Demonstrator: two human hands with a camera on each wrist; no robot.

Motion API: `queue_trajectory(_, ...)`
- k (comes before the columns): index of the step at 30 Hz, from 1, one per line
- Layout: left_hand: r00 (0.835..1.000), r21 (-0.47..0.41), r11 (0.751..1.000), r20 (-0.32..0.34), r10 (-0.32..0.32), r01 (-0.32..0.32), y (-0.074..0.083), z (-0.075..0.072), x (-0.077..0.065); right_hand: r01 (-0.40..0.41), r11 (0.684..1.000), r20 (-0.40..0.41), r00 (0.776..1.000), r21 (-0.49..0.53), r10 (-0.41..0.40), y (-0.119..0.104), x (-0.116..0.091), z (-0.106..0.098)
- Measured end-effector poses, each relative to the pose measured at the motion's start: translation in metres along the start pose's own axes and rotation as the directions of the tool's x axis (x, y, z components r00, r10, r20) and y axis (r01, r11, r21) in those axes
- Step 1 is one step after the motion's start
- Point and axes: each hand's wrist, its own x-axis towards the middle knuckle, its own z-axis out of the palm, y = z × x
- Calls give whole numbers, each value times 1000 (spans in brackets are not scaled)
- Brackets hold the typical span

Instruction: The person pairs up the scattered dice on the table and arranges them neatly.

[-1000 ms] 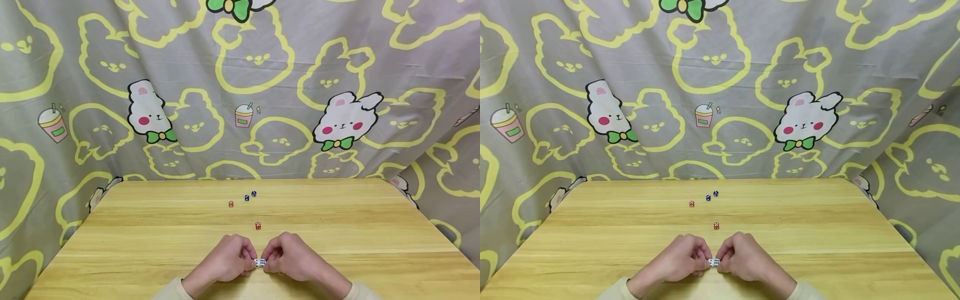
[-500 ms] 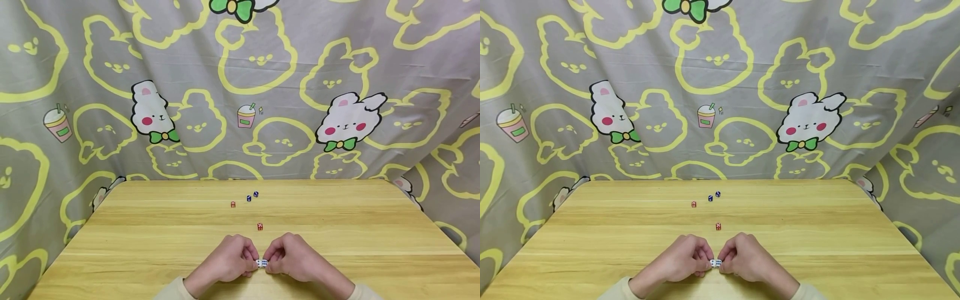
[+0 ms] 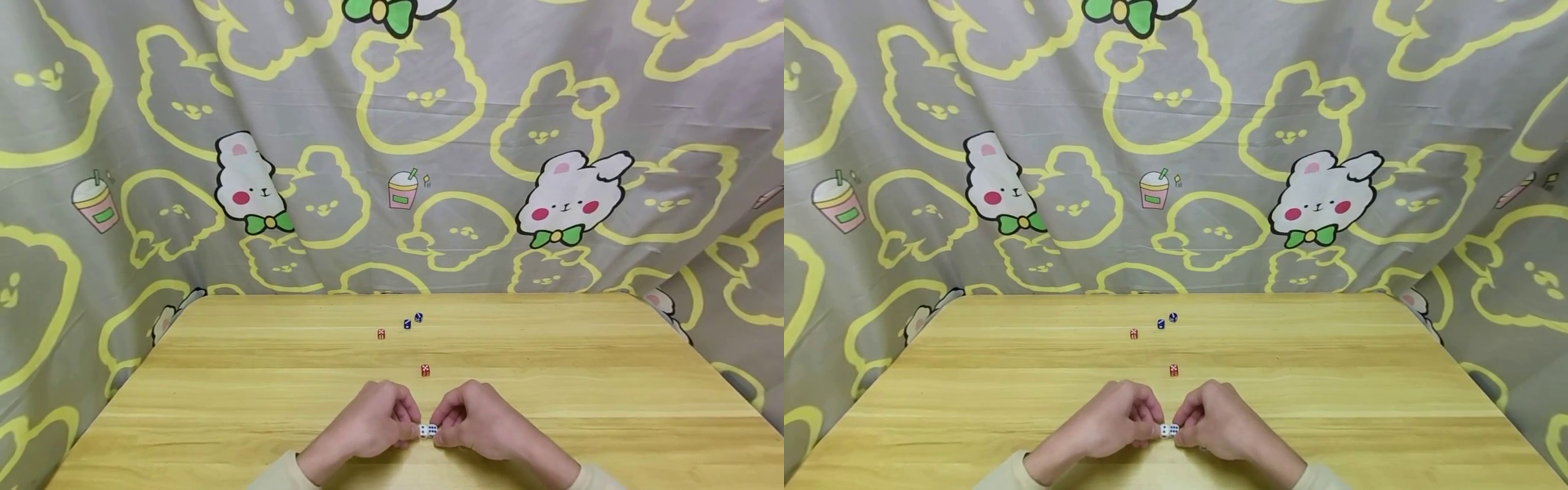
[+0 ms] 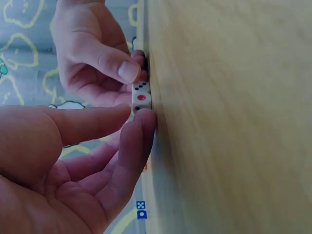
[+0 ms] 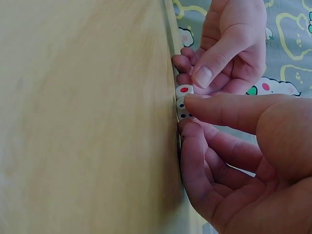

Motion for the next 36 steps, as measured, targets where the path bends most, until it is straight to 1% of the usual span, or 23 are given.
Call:
queue_trajectory(4,1000,23,1000,-18,15,-14,-1,-4,2,0,1000,-6,1000,3,0,1,-1,0)
queue_trajectory(9,998,19,999,-45,32,-31,-2,-13,5,-3,1000,-8,1000,6,3,2,-2,-1)
queue_trajectory(13,996,23,999,-81,38,-36,-3,-19,7,-5,1000,-6,1000,0,5,2,-3,-1)
queue_trajectory(16,992,33,999,-122,40,-36,-3,-24,9,2,1000,-6,1000,-4,-2,1,-3,-2)
queue_trajectory(22,975,69,997,-216,47,-33,-5,-33,14,13,1000,-4,1000,-15,-13,0,-1,-3)
queue_trajectory(26,962,79,997,-273,34,-13,-7,-39,19,15,1000,-11,1000,-20,-15,1,-2,-3)
queue_trajectory(31,939,49,998,-344,-12,31,-11,-48,27,18,1000,-9,1000,-16,-18,0,-1,-1)
queue_trajectory(36,919,-9,997,-386,-80,82,-16,-55,41,16,1000,-11,1000,-15,-16,0,-1,0)
